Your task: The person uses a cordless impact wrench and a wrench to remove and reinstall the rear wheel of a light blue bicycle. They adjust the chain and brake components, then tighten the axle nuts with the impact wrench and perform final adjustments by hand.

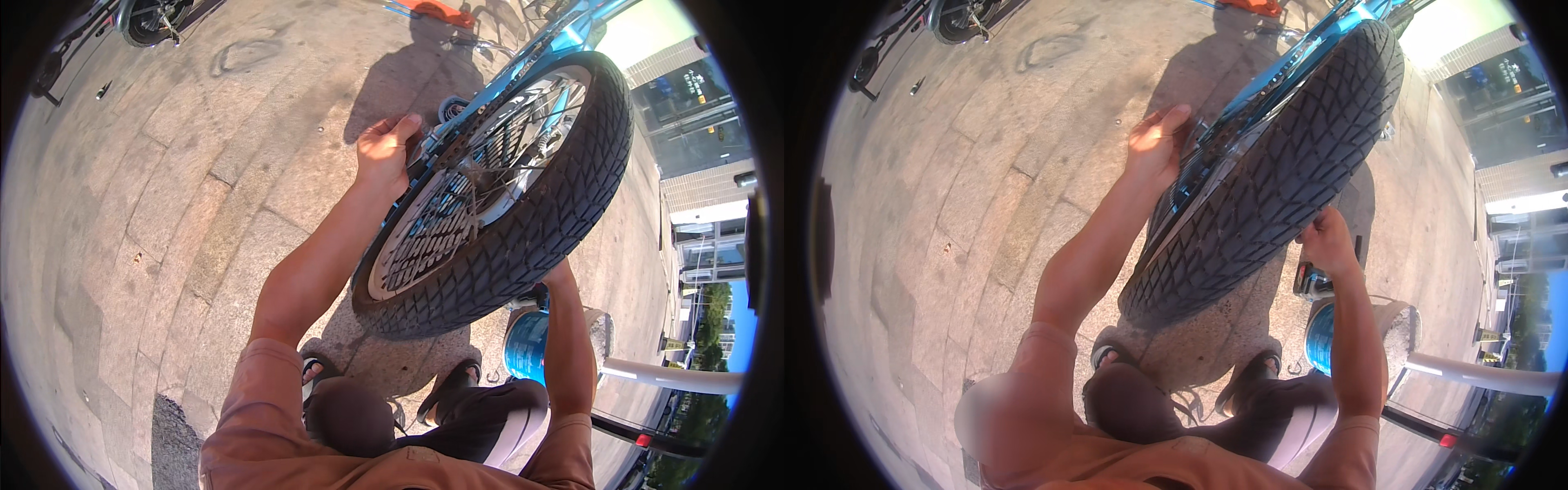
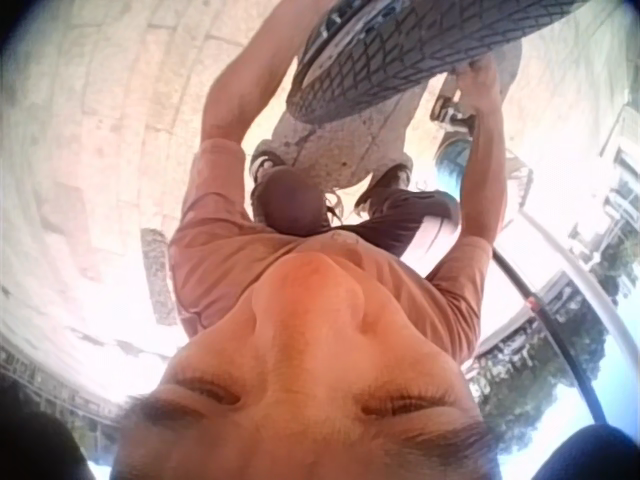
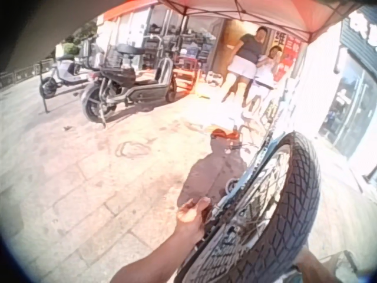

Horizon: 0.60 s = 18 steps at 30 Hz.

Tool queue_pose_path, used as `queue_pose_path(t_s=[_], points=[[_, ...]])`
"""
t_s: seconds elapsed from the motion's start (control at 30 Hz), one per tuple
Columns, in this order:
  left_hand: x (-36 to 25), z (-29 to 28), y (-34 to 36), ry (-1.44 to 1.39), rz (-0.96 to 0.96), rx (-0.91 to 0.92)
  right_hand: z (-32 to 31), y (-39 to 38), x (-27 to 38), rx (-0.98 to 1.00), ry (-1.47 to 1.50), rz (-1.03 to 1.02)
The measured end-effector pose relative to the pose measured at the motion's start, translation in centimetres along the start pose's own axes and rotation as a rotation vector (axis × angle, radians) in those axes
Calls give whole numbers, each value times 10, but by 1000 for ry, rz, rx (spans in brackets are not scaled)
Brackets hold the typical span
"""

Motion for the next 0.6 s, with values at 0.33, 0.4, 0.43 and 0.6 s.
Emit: queue_pose_path(t_s=[0.33, 0.4, 0.43, 0.6], points=[[-6, 1, 2, 132, -47, 109, 5, 4, -7, 18, 120, 72], [-7, 1, 2, 181, -32, 119, 4, 4, -7, 16, 93, 61], [-7, 1, 1, 202, -18, 132, 4, 5, -8, 7, 49, 76], [-5, 0, 3, 188, -9, 114, 6, 5, -6, 57, 172, 84]])
Point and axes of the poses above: each hand's wrist, its own y-axis towards the middle knuckle, its own z-axis out of the palm, x = y × z, the point moved 4 cm from there along y, towards the middle knuckle, and after that the axes turned 15 degrees about -x, right-handed, at the moved point
